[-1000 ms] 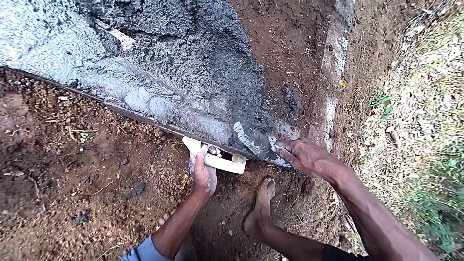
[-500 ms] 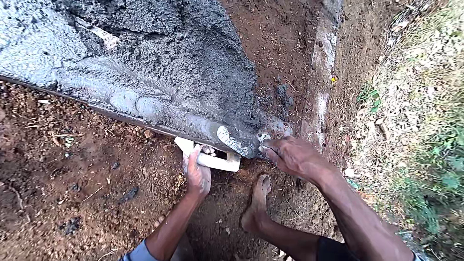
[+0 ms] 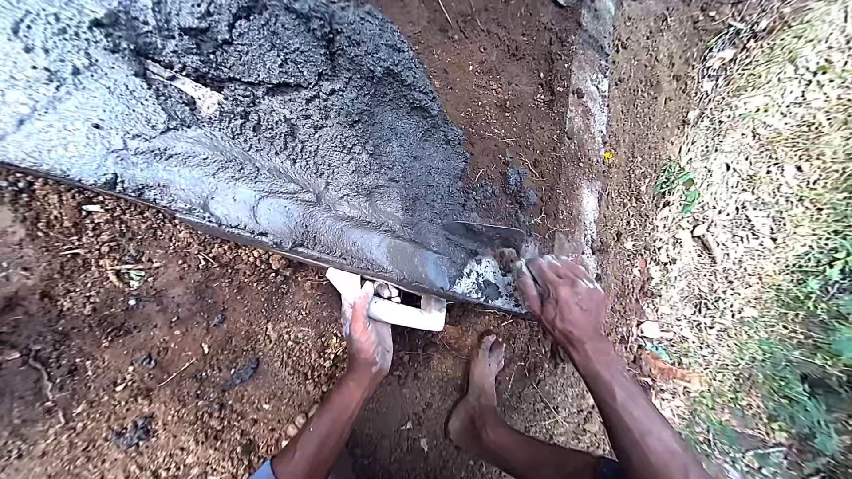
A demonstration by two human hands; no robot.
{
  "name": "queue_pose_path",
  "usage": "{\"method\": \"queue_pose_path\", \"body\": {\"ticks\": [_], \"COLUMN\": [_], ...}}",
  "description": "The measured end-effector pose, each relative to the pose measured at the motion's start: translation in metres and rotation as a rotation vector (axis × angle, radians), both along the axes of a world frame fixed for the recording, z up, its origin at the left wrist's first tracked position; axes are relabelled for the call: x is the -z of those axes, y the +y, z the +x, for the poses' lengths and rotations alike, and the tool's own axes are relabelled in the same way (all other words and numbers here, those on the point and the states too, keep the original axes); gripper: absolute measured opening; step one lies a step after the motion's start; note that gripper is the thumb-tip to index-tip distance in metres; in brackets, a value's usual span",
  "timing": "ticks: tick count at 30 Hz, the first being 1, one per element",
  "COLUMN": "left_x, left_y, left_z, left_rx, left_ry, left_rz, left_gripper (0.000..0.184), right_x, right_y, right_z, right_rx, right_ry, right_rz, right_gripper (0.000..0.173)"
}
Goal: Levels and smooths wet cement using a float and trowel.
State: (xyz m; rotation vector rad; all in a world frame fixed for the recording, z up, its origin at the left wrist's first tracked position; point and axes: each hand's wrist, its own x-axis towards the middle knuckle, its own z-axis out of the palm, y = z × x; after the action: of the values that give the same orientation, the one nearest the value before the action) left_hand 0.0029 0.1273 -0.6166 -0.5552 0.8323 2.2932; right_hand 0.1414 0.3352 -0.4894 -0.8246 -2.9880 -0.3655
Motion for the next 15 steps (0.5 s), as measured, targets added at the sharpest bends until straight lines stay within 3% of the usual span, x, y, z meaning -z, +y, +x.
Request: {"method": "queue_pose_path", "body": {"ticks": [3, 9, 12, 15], "left_x": [0.0, -0.001, 0.001, 0.001], "left_y": [-0.001, 0.001, 0.001, 0.003], "left_z": [0.001, 0.004, 0.008, 0.009], "left_rx": [-0.008, -0.008, 0.007, 0.023], "left_ry": [-0.013, -0.04, -0.03, -0.017], "left_rz": [-0.009, -0.02, -0.028, -0.032], "left_gripper": [0.022, 0.022, 0.021, 0.021], "right_x": [-0.011, -0.007, 0.0, 0.008], "right_y": [0.022, 0.093, 0.1, 0.108], "right_z": [-0.045, -0.212, -0.224, -0.193], "right_rx": [0.068, -0.048, -0.194, -0.296], "right_ry": [0.059, 0.065, -0.057, -0.085], "right_rz": [-0.042, -0.057, -0.09, -0.142], "right_gripper": [0.045, 0.042, 0.042, 0.041]}}
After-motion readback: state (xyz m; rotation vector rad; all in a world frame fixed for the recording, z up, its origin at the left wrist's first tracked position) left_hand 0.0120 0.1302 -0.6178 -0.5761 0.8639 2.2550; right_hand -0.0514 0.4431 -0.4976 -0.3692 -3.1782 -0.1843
